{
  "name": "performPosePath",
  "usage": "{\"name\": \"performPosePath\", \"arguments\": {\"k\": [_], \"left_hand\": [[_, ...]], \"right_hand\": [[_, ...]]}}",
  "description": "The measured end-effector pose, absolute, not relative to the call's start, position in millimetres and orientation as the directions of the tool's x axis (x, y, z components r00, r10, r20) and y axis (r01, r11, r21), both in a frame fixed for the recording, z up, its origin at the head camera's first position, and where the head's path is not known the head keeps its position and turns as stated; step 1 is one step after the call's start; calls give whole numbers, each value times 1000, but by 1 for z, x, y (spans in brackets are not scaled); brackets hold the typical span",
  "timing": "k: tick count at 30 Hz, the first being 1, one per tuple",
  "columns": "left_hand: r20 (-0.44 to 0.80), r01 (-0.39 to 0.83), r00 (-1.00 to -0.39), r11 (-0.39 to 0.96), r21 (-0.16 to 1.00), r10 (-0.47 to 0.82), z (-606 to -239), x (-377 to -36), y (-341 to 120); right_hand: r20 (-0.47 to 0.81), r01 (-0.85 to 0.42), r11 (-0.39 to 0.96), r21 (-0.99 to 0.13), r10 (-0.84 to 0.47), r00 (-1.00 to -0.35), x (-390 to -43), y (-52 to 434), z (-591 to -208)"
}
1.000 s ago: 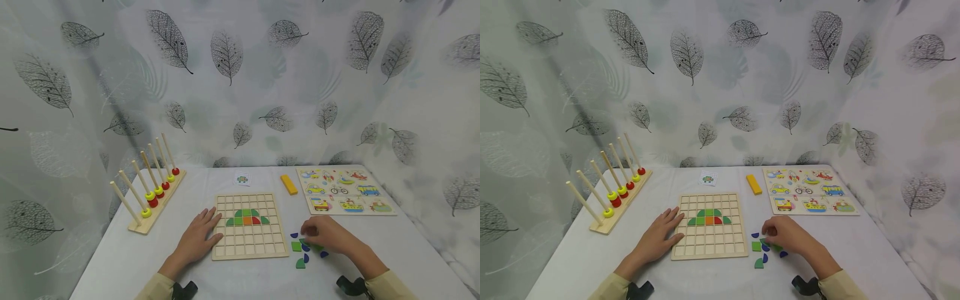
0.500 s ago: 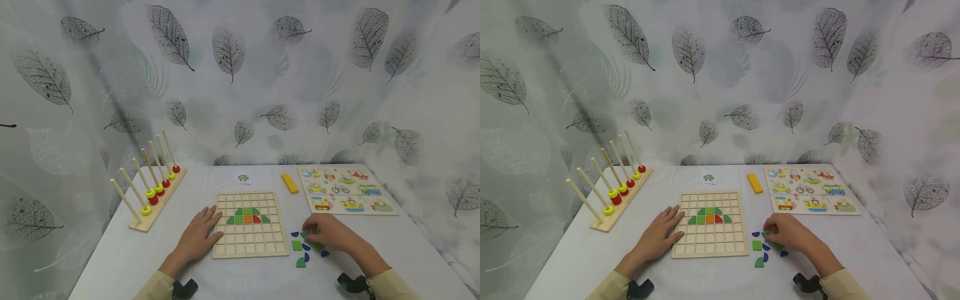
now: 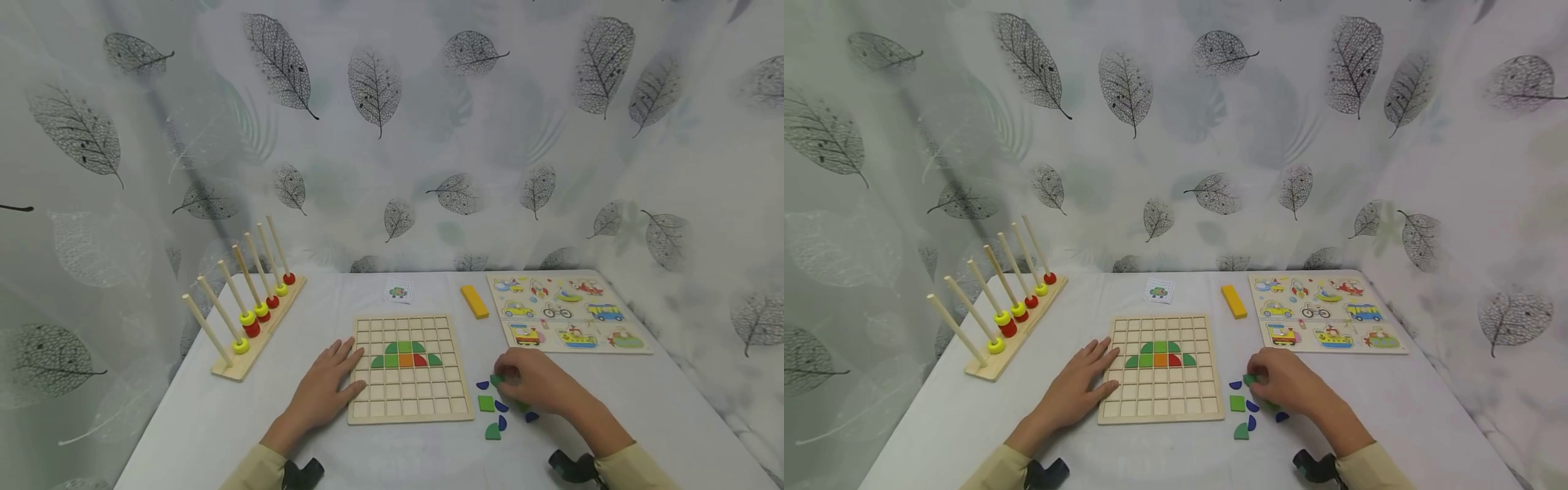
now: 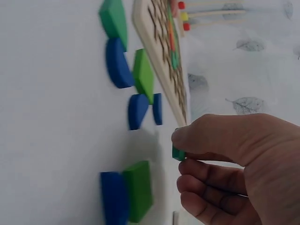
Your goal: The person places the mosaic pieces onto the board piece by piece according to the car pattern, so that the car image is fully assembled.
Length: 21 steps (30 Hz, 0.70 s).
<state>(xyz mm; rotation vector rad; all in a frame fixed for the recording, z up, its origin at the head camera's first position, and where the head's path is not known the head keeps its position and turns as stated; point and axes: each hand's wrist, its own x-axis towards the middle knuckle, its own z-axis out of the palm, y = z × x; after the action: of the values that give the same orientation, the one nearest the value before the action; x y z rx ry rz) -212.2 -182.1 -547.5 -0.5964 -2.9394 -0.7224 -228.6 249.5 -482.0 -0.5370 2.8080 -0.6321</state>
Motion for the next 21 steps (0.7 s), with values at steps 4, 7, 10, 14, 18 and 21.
{"name": "performPosePath", "arguments": {"k": [4, 7, 10, 14, 18, 21], "left_hand": [[140, 376, -926, 817, 438, 351, -547, -211, -182], [140, 375, -926, 818, 435, 350, -548, -212, -182], [141, 378, -925, 817, 436, 353, -547, -212, -182], [137, 376, -926, 815, 440, 353, -546, -211, -182], [136, 374, -927, 817, 439, 351, -546, -211, -182], [138, 373, -927, 821, 433, 349, -546, -211, -181]], "right_hand": [[-59, -362, 823, -438, -428, -902, -231, 247, -473], [-6, -417, 806, -421, -462, -887, -234, 244, -468], [25, -447, 794, -412, -481, -876, -236, 239, -465], [56, -485, 770, -416, -510, -858, -239, 228, -462], [72, -504, 759, -413, -524, -849, -240, 215, -459], [84, -520, 744, -420, -539, -838, -241, 206, -457]]}}
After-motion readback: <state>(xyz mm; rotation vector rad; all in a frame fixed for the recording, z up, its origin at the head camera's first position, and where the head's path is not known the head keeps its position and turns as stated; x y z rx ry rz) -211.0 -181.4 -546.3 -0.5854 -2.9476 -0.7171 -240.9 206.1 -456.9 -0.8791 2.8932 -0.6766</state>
